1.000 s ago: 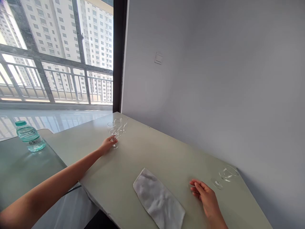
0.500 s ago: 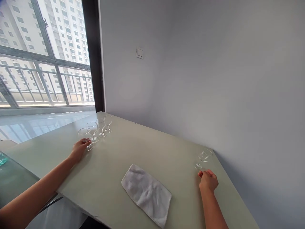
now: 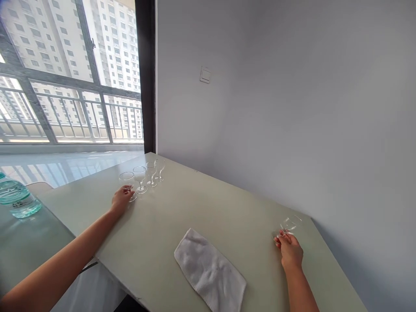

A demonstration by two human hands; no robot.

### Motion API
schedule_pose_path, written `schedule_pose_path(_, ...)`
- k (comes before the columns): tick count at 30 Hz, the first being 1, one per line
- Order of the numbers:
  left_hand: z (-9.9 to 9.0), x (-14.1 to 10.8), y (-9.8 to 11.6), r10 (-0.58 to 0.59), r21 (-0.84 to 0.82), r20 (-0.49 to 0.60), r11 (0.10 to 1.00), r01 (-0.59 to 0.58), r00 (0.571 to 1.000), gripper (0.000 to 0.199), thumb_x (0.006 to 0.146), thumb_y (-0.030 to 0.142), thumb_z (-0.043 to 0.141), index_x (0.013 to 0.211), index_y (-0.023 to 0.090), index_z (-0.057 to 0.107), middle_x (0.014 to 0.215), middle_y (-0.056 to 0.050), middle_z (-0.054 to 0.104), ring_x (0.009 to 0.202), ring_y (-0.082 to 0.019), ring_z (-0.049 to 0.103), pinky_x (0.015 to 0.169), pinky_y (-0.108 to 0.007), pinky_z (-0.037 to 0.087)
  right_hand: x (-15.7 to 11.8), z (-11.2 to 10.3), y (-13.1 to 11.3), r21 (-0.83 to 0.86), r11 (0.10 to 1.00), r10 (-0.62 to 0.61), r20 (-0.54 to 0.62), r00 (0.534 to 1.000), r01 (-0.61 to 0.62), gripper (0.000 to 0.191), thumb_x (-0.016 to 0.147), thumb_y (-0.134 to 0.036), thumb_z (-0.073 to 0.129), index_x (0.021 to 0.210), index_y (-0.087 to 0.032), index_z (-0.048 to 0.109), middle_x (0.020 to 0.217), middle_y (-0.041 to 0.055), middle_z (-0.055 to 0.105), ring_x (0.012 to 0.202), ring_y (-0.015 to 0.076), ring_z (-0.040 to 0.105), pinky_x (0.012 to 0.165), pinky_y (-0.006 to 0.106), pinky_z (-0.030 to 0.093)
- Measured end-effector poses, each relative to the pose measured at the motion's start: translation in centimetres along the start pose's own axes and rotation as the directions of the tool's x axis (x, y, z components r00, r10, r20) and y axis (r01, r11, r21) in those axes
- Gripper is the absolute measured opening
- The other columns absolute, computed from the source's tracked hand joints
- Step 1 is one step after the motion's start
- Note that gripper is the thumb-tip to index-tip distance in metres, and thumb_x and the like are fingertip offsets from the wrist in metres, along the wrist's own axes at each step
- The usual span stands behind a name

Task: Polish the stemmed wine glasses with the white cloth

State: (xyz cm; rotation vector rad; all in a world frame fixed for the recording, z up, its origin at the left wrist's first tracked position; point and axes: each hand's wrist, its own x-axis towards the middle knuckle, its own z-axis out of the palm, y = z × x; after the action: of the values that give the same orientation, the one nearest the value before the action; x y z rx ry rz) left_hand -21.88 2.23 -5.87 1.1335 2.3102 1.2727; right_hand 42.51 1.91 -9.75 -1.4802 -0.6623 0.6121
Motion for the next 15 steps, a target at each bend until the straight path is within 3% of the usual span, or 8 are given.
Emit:
schedule_pose_path(3,-0.5,-0.5,0.3,-0.007,-0.038,-0.013,0.999,0.006,1.0,0.046,0.063,0.027,0.058,0.108,0.022,0.051,0.097,-0.007,0.058,0.09,-0.022,0.055,0.074,-0.031,0.041,-2.0,1.7,-0.5,-0.057,0.998,-0.022,0.056,0.998,0.025,0.041,0.042,-0.035,0.064,0.077,-0.015,0.058,0.081,0.0046,0.064,0.051,0.0086,0.052,0.041,0.019,0.041)
schedule_pose_path(5,-1.1,-1.0,0.4,-0.002,-0.116,-0.14,0.993,-0.015,0.99,0.051,0.061,0.024,0.057,0.111,0.021,0.049,0.103,-0.008,0.054,0.092,-0.023,0.053,0.075,-0.032,0.041,-3.5,3.2,-0.9,-0.063,0.998,-0.019,0.109,0.994,0.026,0.042,0.043,-0.037,0.064,0.078,-0.014,0.06,0.078,0.0044,0.065,0.05,0.008,0.051,0.042,0.019,0.041)
schedule_pose_path(8,-2.1,-2.4,1.3,0.017,-0.225,-0.5,0.963,-0.148,0.866,0.045,0.062,0.02,0.052,0.107,0.018,0.051,0.106,-0.008,0.048,0.092,-0.019,0.051,0.076,-0.03,0.041,-5.8,5.6,-1.6,-0.063,0.998,0.007,0.243,0.97,0.008,0.041,0.045,-0.037,0.065,0.079,-0.014,0.061,0.078,0.0042,0.066,0.051,0.008,0.051,0.043,0.018,0.041)
schedule_pose_path(9,-2.2,-3.2,1.8,0.021,-0.248,-0.564,0.949,-0.193,0.826,0.042,0.062,0.02,0.05,0.104,0.018,0.051,0.103,-0.007,0.048,0.088,-0.018,0.051,0.075,-0.029,0.041,-6.6,6.5,-1.9,-0.065,0.998,0.017,0.292,0.956,0.002,0.041,0.046,-0.037,0.065,0.079,-0.014,0.062,0.078,0.0041,0.066,0.052,0.0082,0.052,0.043,0.018,0.041)
schedule_pose_path(10,-2.1,-4.2,2.5,0.03,-0.276,-0.565,0.935,-0.224,0.824,0.039,0.062,0.02,0.049,0.101,0.018,0.052,0.098,-0.005,0.049,0.083,-0.016,0.051,0.073,-0.028,0.042,-7.4,7.5,-2.1,-0.067,0.998,0.028,0.343,0.939,-0.005,0.04,0.047,-0.037,0.065,0.079,-0.015,0.062,0.079,0.004,0.066,0.052,0.0084,0.052,0.044,0.019,0.042)
schedule_pose_path(11,-1.8,-5.3,3.3,0.044,-0.315,-0.503,0.921,-0.23,0.863,0.036,0.063,0.021,0.049,0.099,0.018,0.053,0.091,-0.004,0.05,0.076,-0.015,0.051,0.069,-0.027,0.042,-8.2,8.5,-2.4,-0.068,0.998,0.04,0.393,0.919,-0.014,0.039,0.048,-0.037,0.065,0.079,-0.015,0.062,0.08,0.004,0.066,0.053,0.0085,0.053,0.045,0.019,0.043)
schedule_pose_path(13,-0.6,-7.7,5.2,0.098,-0.413,-0.201,0.894,-0.175,0.975,0.033,0.065,0.024,0.048,0.097,0.019,0.055,0.078,0.0,0.05,0.062,-0.012,0.048,0.061,-0.024,0.04,-9.8,10.9,-2.9,-0.068,0.997,0.064,0.492,0.868,-0.035,0.036,0.05,-0.035,0.066,0.08,-0.015,0.063,0.082,0.0043,0.066,0.054,0.0089,0.054,0.047,0.02,0.045)
schedule_pose_path(15,1.2,-10.1,7.1,0.182,-0.455,0.119,0.884,-0.109,0.976,0.032,0.064,0.026,0.05,0.093,0.018,0.059,0.072,0.001,0.05,0.061,-0.011,0.047,0.06,-0.023,0.038,-11.6,13.5,-3.3,-0.066,0.996,0.083,0.583,0.808,-0.055,0.033,0.053,-0.032,0.067,0.081,-0.015,0.064,0.084,0.0049,0.066,0.055,0.0095,0.056,0.049,0.021,0.046)
